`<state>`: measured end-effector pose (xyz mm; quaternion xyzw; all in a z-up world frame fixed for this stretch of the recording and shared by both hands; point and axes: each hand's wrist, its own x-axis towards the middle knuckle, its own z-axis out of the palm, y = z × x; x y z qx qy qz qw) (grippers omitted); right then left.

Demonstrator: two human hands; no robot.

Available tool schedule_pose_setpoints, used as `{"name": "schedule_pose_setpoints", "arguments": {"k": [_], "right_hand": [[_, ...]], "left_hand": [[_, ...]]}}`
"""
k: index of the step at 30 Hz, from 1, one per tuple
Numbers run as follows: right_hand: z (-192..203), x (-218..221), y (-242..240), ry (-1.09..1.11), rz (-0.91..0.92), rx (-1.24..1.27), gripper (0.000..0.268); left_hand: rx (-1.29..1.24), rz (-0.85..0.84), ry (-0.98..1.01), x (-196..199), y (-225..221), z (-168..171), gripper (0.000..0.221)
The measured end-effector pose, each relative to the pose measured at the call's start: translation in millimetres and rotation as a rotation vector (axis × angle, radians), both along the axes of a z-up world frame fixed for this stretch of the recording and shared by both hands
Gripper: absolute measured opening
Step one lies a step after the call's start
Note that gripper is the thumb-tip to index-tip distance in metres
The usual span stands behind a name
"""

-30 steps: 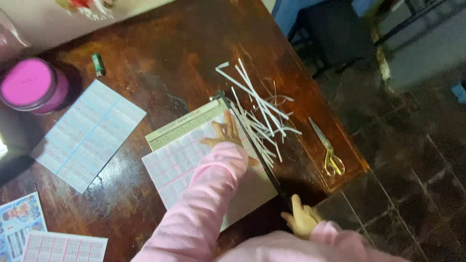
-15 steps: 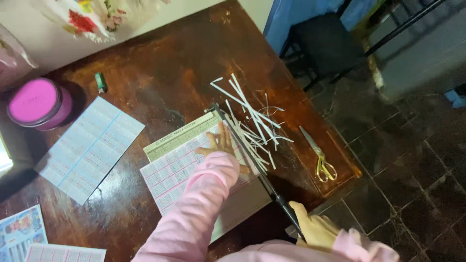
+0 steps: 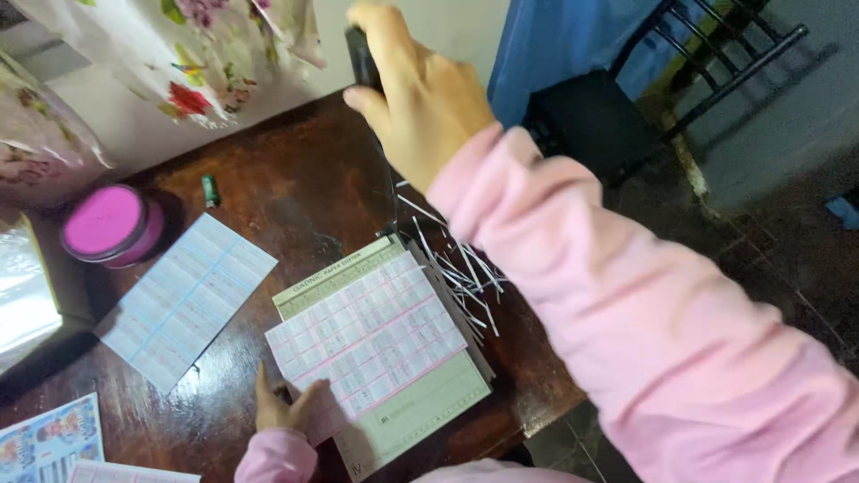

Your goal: Trimming margins from printed World Cup sheets using a manual paper cutter and scissors.

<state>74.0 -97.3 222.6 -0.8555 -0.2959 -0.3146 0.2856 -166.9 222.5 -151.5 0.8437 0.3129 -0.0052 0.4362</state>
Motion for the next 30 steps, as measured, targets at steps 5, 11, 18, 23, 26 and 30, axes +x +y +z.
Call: {"name": "schedule_pose_setpoints", "arguments": {"k": [5, 11, 18, 23, 26, 30], "right_hand": [[-92.1, -5.5, -3.6, 0.153, 0.061, 0.428, 0.045], [-312.9, -53.4, -3.2, 0.438, 0.05, 0.066, 0.056], [-372.6, -27.2, -54.5, 0.777, -0.347, -0.272, 0.014], [-319.5, -44.0, -69.2, 0.479, -0.186, 0.059, 0.017], [-321.5, -49.5, -78.6, 0.696, 0.021, 0.54, 0.028], [-258.1, -87.5, -115.1, 1.628, 0.334, 1.131, 0.032]], "left_hand": [[-0.26, 0.121, -0.092, -6.9, -1.9, -15.8, 0.127], [-0.407, -0.084, -0.263, -36.9, 20.4, -67.8, 0.055], [-0.31, -0.165, -0.404, -52.7, -0.3, -24.3, 0.04], [-0.189, -0.295, -0.607, -36.4, -41.2, 88.7, 0.037], [-0.12, -0.234, -0.551, -39.8, -28.4, 101.1, 0.037], [-0.205, -0.154, -0.555, -45.9, -0.4, 68.4, 0.041]]}}
